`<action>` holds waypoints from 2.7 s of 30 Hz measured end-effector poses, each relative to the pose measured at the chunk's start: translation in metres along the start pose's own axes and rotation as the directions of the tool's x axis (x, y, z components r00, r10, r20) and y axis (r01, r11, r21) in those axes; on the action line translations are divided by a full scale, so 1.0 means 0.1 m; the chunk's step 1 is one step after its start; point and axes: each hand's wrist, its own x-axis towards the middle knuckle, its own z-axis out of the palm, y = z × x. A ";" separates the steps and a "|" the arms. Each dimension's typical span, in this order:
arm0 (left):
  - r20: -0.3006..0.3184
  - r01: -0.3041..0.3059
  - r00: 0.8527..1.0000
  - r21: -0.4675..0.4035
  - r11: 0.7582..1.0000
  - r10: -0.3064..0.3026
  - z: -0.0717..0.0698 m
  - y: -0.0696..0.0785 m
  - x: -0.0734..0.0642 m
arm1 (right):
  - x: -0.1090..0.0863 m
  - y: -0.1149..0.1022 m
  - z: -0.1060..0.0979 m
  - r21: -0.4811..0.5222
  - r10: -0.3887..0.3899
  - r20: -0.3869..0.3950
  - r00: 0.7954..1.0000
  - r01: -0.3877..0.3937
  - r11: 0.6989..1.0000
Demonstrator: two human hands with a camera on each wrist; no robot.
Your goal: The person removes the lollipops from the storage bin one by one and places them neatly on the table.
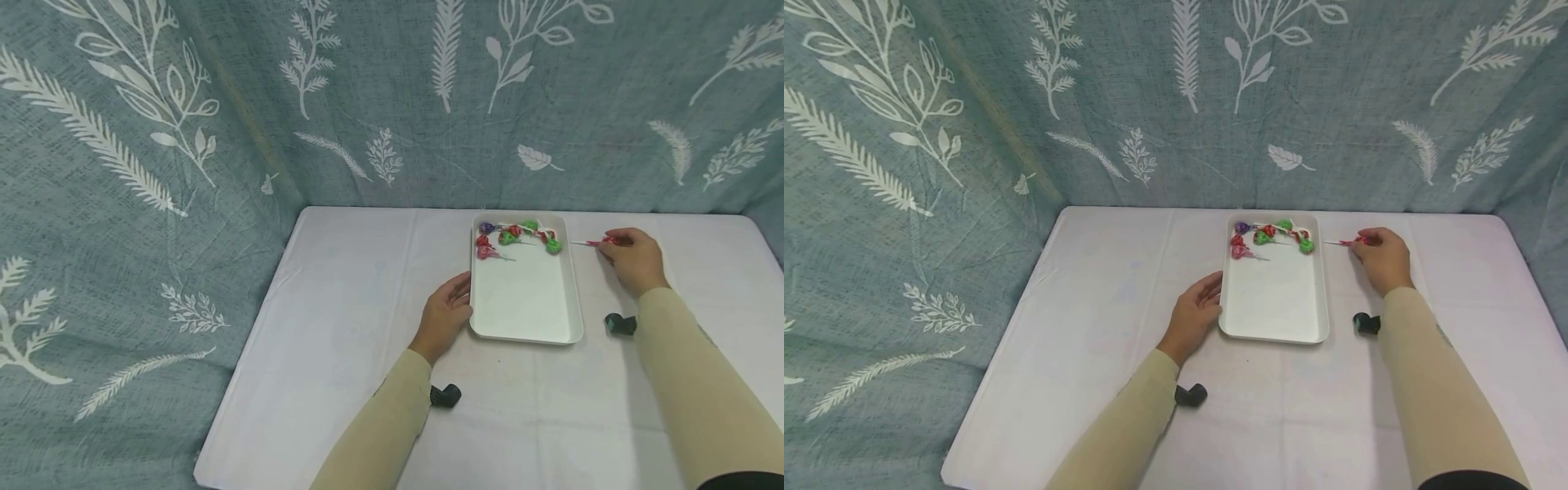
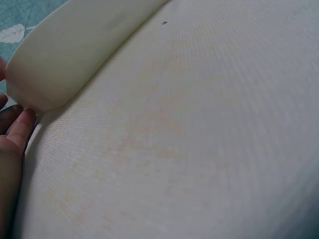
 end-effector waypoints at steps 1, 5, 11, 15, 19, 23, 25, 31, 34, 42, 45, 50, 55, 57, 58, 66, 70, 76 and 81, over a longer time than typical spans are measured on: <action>0.000 0.000 1.000 0.000 1.000 0.000 0.00 0.00 0.00 | 0.00 0.00 0.00 0.001 -0.003 0.000 1.000 0.003 1.000; -0.001 0.000 1.000 0.009 1.000 0.000 0.00 -0.01 0.00 | -0.02 0.02 -0.02 0.001 -0.025 0.011 1.000 0.025 1.000; -0.007 0.001 1.000 0.012 1.000 -0.001 0.00 0.01 -0.01 | -0.03 0.02 -0.05 -0.009 -0.055 0.040 0.998 0.056 0.998; -0.011 0.002 1.000 0.012 1.000 -0.001 0.00 0.02 -0.01 | -0.04 0.00 -0.07 -0.028 -0.064 0.057 0.996 0.066 0.997; -0.010 -0.001 1.000 0.015 1.000 0.001 0.01 0.02 -0.01 | -0.04 -0.01 -0.09 -0.047 -0.060 0.066 0.996 0.063 0.997; -0.014 -0.001 1.000 0.009 1.000 0.001 0.01 0.02 -0.01 | -0.04 0.00 -0.11 -0.062 -0.055 0.074 0.996 0.060 0.996; -0.014 0.002 1.000 0.012 1.000 -0.002 0.01 0.01 -0.01 | -0.04 0.01 -0.12 -0.068 -0.059 0.076 0.995 0.064 0.996; -0.014 -0.008 1.000 0.026 1.000 0.008 0.01 -0.01 0.00 | -0.05 0.02 -0.17 -0.067 -0.057 0.091 0.994 0.063 0.996; -0.015 -0.010 1.000 0.027 1.000 0.010 0.01 0.00 0.00 | -0.05 0.02 -0.19 -0.066 -0.047 0.097 0.994 0.054 0.996; -0.025 0.004 1.000 0.028 1.000 -0.003 0.03 0.02 0.01 | -0.07 0.01 -0.30 -0.065 -0.044 0.106 0.993 0.051 0.997; -0.026 0.002 1.000 0.014 1.000 -0.002 0.04 0.02 0.00 | -0.07 0.01 -0.32 -0.066 -0.035 0.100 0.994 0.042 0.997; -0.023 -0.006 1.000 0.008 1.000 0.006 0.04 0.03 -0.01 | -0.06 -0.01 -0.34 -0.076 -0.060 0.079 0.995 0.066 0.995; -0.012 -0.017 1.000 0.001 1.000 0.017 0.03 0.03 -0.01 | -0.07 -0.10 -0.32 -0.084 -0.133 0.060 0.989 0.138 0.987; -0.010 -0.014 1.000 0.006 1.000 0.014 0.02 0.03 0.00 | -0.08 -0.15 -0.30 -0.077 -0.149 0.058 0.987 0.153 0.985; -0.009 -0.012 1.000 0.008 1.000 0.012 0.02 0.02 -0.01 | -0.08 -0.17 -0.29 -0.074 -0.152 0.058 0.987 0.156 0.985; -0.014 0.004 1.000 0.013 1.000 -0.003 0.02 0.03 0.00 | -0.11 -0.30 -0.15 -0.050 -0.189 0.081 0.979 0.193 0.980; -0.023 0.015 1.000 0.018 1.000 -0.015 0.03 0.03 -0.01 | -0.13 -0.34 -0.09 -0.043 -0.193 0.089 0.977 0.198 0.979; -0.033 0.014 0.999 0.028 1.000 -0.014 0.03 0.02 -0.01 | -0.14 -0.42 -0.01 -0.022 -0.191 0.094 0.977 0.194 0.981; -0.030 0.016 0.999 0.030 0.999 -0.015 0.02 0.03 -0.01 | -0.17 -0.49 0.06 0.003 -0.206 0.100 0.973 0.207 0.978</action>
